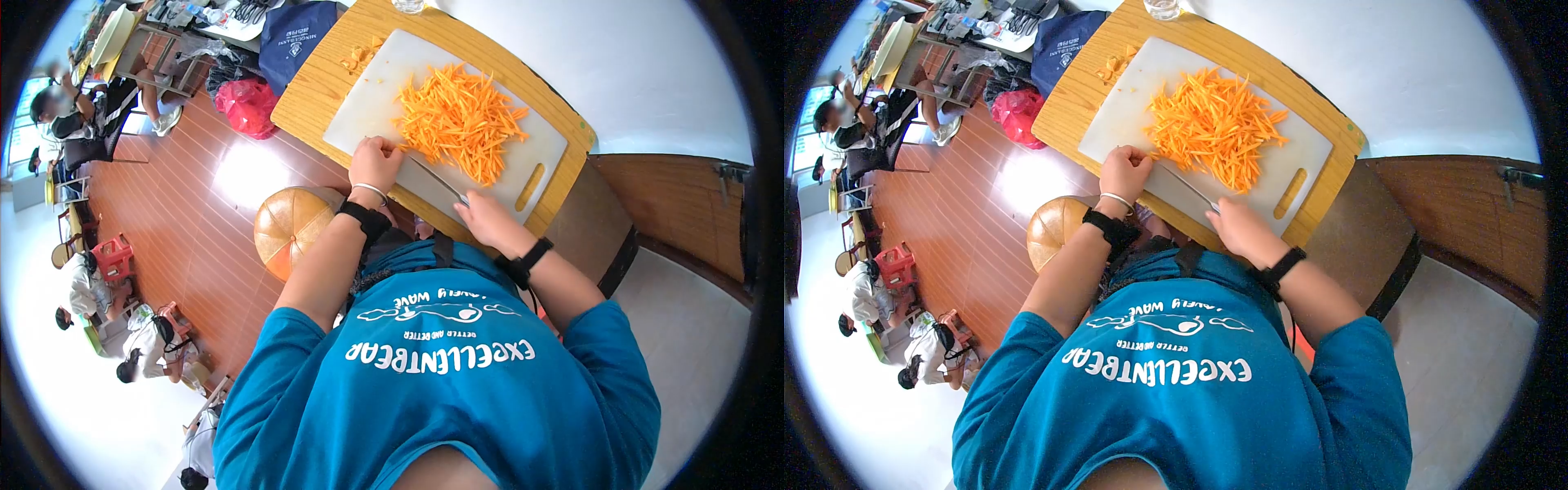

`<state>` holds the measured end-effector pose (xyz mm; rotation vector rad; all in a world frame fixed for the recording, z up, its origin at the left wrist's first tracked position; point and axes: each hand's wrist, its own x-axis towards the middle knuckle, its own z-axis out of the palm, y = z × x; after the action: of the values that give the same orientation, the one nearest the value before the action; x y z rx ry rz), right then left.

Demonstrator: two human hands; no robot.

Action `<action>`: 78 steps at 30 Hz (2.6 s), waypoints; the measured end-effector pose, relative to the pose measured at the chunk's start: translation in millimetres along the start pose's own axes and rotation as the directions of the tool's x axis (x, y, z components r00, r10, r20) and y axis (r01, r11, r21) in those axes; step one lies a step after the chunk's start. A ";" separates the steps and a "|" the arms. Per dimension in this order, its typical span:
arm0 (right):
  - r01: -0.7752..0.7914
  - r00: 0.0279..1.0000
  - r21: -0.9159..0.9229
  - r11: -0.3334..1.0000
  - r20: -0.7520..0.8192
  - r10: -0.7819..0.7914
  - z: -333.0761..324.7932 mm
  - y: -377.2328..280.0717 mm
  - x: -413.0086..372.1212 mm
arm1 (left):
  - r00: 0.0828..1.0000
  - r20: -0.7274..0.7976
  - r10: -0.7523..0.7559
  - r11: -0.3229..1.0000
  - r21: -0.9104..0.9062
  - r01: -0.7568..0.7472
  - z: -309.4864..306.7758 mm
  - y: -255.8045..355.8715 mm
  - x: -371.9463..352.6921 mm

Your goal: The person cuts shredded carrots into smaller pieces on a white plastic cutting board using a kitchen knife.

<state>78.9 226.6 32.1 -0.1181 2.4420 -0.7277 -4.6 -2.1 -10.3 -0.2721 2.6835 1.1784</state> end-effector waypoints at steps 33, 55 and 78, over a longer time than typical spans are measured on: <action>-0.019 0.996 0.133 0.991 -0.080 0.030 -19.0 0.3 -11.1 | 0.995 0.073 0.069 0.983 -0.173 -0.056 -26.3 -9.0 5.7; -0.037 0.995 0.011 0.999 -0.095 0.038 -2.2 -35.0 33.6 | 0.990 -0.009 0.141 0.989 0.037 -0.140 -15.9 -1.3 -0.5; -0.029 0.997 0.002 1.000 -0.073 0.029 7.8 -32.3 33.1 | 0.997 0.026 0.072 0.986 0.147 -0.075 -12.3 9.1 0.3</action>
<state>53.4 187.6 26.9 -0.0562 2.5075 -0.7326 -8.5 -5.2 4.2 -0.1380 2.7670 0.9877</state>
